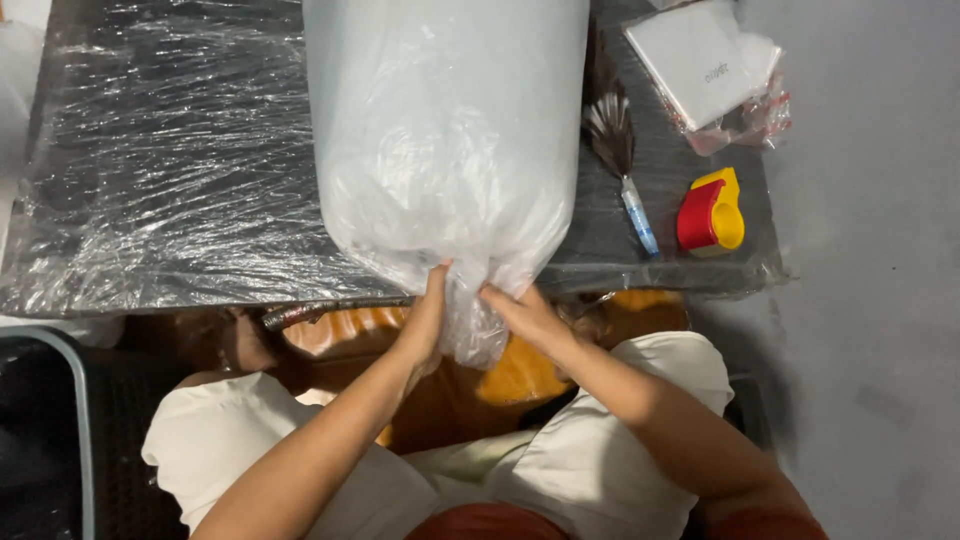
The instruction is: The person places a large white pillow into a clear plastic bag and uses a vacuum hose to remove the air, compressing the pillow for storage or shipping.
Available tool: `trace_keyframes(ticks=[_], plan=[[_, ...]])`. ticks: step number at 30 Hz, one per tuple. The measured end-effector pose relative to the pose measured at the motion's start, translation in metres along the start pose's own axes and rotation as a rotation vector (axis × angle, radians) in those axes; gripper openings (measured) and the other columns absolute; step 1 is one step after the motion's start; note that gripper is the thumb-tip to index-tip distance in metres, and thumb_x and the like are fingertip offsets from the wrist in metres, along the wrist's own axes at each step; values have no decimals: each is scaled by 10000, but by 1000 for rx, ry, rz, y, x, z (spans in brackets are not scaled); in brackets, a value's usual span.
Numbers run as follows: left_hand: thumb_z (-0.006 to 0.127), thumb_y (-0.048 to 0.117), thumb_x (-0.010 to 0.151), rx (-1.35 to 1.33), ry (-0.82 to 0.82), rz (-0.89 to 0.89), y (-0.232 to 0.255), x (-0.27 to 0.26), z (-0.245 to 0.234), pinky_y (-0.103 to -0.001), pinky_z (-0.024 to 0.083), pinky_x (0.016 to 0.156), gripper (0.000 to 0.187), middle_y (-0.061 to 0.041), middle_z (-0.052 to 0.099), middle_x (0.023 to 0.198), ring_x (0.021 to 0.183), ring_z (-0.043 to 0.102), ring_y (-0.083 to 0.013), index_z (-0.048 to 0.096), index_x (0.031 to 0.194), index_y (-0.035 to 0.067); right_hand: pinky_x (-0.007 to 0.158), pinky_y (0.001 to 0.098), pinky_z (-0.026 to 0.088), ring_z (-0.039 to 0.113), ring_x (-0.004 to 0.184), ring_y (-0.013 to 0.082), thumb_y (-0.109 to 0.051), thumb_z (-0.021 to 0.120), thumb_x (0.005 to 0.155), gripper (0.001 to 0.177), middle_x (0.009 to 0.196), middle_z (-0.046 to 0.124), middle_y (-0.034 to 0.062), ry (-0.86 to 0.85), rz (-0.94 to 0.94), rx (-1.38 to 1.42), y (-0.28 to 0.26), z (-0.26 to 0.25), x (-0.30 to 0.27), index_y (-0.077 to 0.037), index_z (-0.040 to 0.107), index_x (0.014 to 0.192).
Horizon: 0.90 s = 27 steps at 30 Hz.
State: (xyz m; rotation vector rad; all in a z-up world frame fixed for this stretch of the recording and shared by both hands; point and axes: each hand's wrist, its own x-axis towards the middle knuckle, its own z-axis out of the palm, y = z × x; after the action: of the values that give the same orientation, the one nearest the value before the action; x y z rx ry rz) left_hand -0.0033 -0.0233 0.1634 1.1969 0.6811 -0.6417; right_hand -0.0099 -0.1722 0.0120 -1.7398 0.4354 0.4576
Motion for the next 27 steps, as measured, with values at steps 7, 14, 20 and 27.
trace_keyframes(ticks=[7, 14, 20, 27], plan=[[484, 586, 973, -85, -20, -13, 6, 20, -4, -539, 427, 1114, 889, -359, 505, 1404, 1343, 531, -437, 377, 1468, -144, 1251, 442, 286, 437, 1448, 294, -888, 556, 766, 1019, 1564, 489, 87, -185, 210, -440, -64, -30, -23, -219, 491, 1532], [642, 564, 834, 129, 264, 92, 19, 38, -41, -510, 402, 1133, 924, -334, 527, 1423, 1378, 505, -390, 485, 1411, -140, 1141, 453, 381, 639, 1193, 372, -752, 177, 1002, 954, 1112, 718, 242, 93, -171, -223, -59, -128, 14, 11, 747, 1053], [662, 417, 851, -53, 400, 272, 25, 49, -75, -539, 443, 1028, 825, -371, 564, 1311, 1263, 577, -397, 492, 1353, -215, 934, 569, 525, 593, 1212, 470, -514, 639, 974, 727, 1288, 576, 290, 594, -328, -1075, 9, -195, 86, -20, 519, 1494], [714, 295, 866, -110, 349, 333, 8, 63, -88, -491, 525, 880, 685, -275, 626, 1173, 1059, 636, -295, 533, 1331, -175, 892, 558, 539, 628, 1121, 506, -421, 794, 865, 563, 1196, 586, 337, 829, -382, -1118, 61, -212, 132, 22, 686, 1195]])
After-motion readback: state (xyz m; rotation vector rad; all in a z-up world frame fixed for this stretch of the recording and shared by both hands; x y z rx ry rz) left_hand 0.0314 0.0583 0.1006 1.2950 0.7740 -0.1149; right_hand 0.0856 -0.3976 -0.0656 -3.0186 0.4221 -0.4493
